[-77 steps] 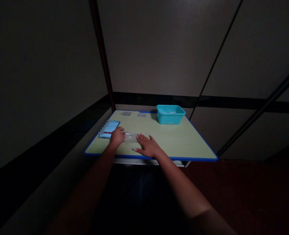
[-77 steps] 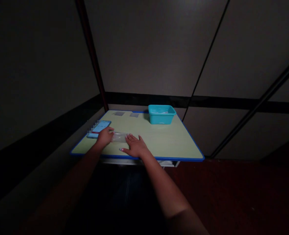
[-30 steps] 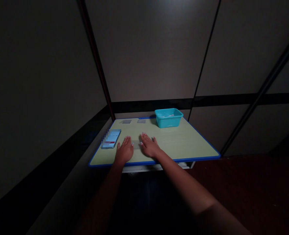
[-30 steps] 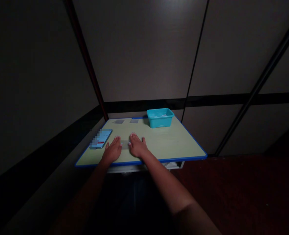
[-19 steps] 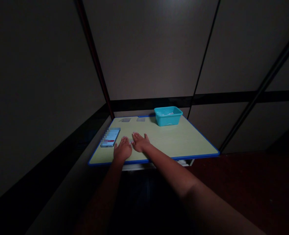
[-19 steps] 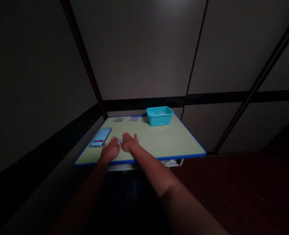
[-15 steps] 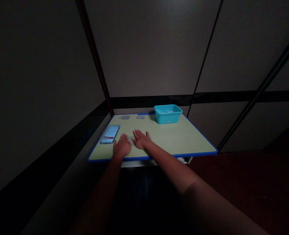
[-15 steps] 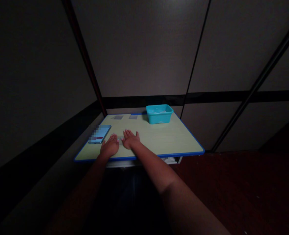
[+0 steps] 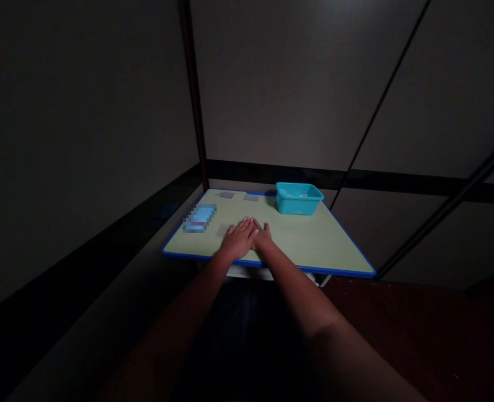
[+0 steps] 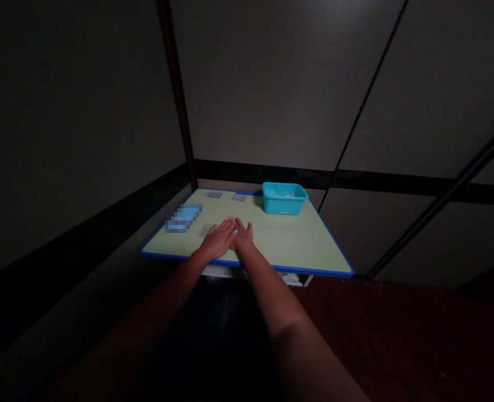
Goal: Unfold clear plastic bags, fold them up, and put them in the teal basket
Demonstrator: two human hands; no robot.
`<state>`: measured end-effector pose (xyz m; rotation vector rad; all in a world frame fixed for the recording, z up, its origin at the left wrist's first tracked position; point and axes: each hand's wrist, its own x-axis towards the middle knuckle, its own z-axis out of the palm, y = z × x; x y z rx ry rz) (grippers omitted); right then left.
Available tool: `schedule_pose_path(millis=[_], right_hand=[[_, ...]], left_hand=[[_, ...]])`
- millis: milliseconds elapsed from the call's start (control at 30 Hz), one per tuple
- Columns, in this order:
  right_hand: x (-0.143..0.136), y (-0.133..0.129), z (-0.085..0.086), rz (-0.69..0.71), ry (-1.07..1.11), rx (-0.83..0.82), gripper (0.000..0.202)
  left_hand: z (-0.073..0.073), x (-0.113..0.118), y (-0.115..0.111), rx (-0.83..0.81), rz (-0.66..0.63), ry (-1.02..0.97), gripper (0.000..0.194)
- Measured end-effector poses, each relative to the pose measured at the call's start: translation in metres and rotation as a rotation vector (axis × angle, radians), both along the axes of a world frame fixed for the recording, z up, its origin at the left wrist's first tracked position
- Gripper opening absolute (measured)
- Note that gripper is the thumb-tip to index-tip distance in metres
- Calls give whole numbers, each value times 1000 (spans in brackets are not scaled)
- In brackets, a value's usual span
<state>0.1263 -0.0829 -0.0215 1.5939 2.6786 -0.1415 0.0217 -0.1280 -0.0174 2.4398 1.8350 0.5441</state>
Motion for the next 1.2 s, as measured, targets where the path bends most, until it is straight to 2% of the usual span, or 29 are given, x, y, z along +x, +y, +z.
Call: schedule_pose_path(millis=[133, 367, 467, 533, 633, 700, 767, 1033, 1200], right_hand=[[3, 0, -1, 33, -15, 33, 73], [-5, 1, 3, -55, 42, -31, 60], [-4, 1, 0, -60, 119, -20, 58], [1, 1, -1, -79, 217, 23, 56], [10, 4, 0, -211, 376, 137, 53], [16, 7, 2, -308, 414, 193, 47], [19, 10, 5, -344, 403, 213, 40], [10, 18, 7, -183, 250, 191, 43], [8, 16, 7, -189, 257, 204, 39]], left_hand=[[4, 12, 7, -146, 12, -94, 60], [-3, -26, 10, -204, 151, 65, 63], [-5, -35, 10, -199, 187, 82, 63], [-7, -37, 10, -165, 216, 74, 60], [-8, -38, 8, -18, 259, 41, 55], [-9, -41, 7, 82, 277, 15, 52], [-10, -44, 7, 108, 282, -9, 50], [-12, -44, 9, -17, 296, 78, 47], [-11, -43, 9, -50, 310, 102, 48]])
